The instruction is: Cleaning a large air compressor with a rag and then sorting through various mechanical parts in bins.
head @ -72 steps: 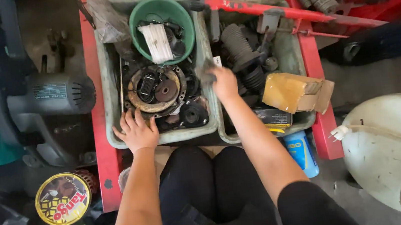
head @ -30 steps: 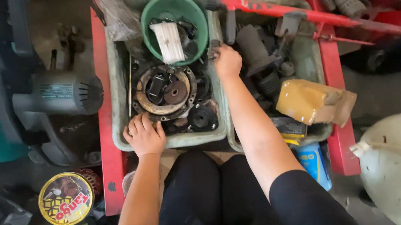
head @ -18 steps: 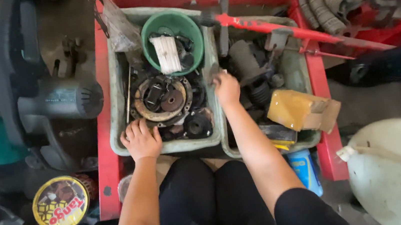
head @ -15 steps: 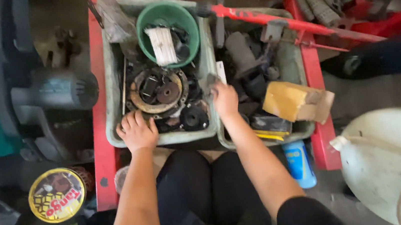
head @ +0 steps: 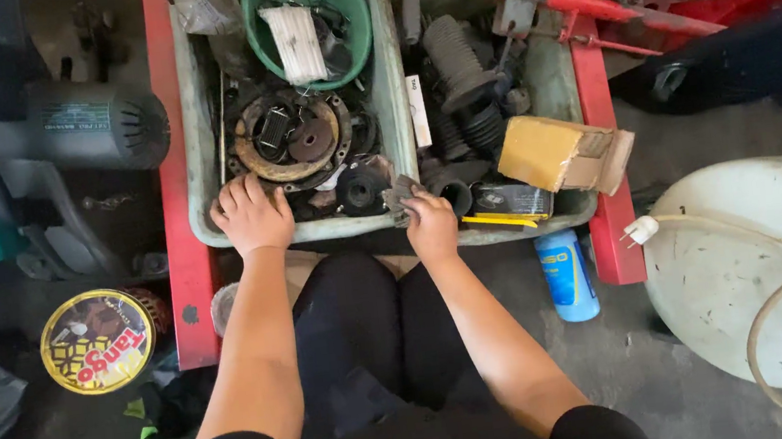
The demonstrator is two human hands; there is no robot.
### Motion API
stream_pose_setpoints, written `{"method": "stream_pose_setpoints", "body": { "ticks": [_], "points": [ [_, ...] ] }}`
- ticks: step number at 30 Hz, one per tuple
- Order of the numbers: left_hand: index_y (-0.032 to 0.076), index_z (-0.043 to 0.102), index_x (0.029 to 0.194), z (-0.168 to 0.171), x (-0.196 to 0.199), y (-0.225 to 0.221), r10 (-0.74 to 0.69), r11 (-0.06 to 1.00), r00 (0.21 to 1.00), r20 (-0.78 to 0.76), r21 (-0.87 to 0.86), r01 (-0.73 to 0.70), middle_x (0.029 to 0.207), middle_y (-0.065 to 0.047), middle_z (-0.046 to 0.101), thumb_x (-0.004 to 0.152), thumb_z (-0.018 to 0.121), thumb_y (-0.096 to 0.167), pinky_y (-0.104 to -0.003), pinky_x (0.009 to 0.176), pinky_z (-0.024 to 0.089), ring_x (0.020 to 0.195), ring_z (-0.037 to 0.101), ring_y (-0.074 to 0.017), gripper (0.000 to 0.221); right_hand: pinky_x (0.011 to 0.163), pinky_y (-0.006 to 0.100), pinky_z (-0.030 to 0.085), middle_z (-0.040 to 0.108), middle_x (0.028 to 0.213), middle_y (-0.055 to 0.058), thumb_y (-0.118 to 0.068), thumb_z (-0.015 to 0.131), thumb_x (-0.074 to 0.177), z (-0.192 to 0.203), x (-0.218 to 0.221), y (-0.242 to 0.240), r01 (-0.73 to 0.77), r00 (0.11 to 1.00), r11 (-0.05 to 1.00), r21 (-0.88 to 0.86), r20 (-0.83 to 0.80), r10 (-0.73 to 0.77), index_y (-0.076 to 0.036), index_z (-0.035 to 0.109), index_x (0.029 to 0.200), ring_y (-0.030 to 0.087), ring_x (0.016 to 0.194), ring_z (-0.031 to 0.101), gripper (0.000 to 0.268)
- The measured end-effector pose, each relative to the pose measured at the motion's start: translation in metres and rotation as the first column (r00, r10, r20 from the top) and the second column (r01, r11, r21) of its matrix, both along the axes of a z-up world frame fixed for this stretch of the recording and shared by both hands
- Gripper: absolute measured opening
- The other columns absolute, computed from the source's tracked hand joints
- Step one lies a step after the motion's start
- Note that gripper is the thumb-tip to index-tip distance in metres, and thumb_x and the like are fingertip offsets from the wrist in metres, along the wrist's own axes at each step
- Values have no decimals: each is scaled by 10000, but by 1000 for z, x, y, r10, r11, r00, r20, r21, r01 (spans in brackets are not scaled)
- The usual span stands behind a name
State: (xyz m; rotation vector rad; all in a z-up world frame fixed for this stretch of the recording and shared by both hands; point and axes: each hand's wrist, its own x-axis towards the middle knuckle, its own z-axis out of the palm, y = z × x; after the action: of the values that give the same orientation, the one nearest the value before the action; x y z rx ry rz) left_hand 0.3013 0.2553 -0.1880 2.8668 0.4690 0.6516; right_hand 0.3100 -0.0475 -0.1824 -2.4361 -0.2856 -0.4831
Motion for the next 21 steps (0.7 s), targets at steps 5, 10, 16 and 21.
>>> {"method": "stream_pose_setpoints", "body": {
  "ticks": [5,10,16,21],
  "points": [
    [69,578,1338,11,-2,-1,-11,1000,999,-33,-26,10,1378,-108,584,946,643,442,-553,1107,314,1327,473,-321,545,912,431,532,737,1218,102,-58,722,794,0,44,8,-18,1000,995,-99,21,20,-136,802,952,338,1010,682,194],
    [78,586,1337,16,-2,-3,-2,1000,1000,-16,-30,2,1367,-97,594,928,641,441,-547,1069,326,1297,487,-313,550,901,444,532,740,1194,95,-87,736,809,-8,126,18,42,999,993,-107,37,-38,-135,793,954,345,1008,686,163],
    [74,594,1322,22,-1,-1,-17,1000,999,-42,-19,17,1345,-102,597,912,639,441,-530,1065,349,1278,511,-305,552,889,448,542,742,1146,93,-113,747,822,-7,216,37,88,995,989,-121,52,-82,-168,808,984,344,987,687,182],
    [77,596,1301,26,1,0,-46,999,999,-20,-11,46,1338,-95,601,897,637,433,-517,1072,360,1285,522,-299,540,859,447,549,736,1216,83,-107,727,802,3,261,55,91,990,983,-159,124,-71,-164,808,995,365,945,678,218]
  ]
}}
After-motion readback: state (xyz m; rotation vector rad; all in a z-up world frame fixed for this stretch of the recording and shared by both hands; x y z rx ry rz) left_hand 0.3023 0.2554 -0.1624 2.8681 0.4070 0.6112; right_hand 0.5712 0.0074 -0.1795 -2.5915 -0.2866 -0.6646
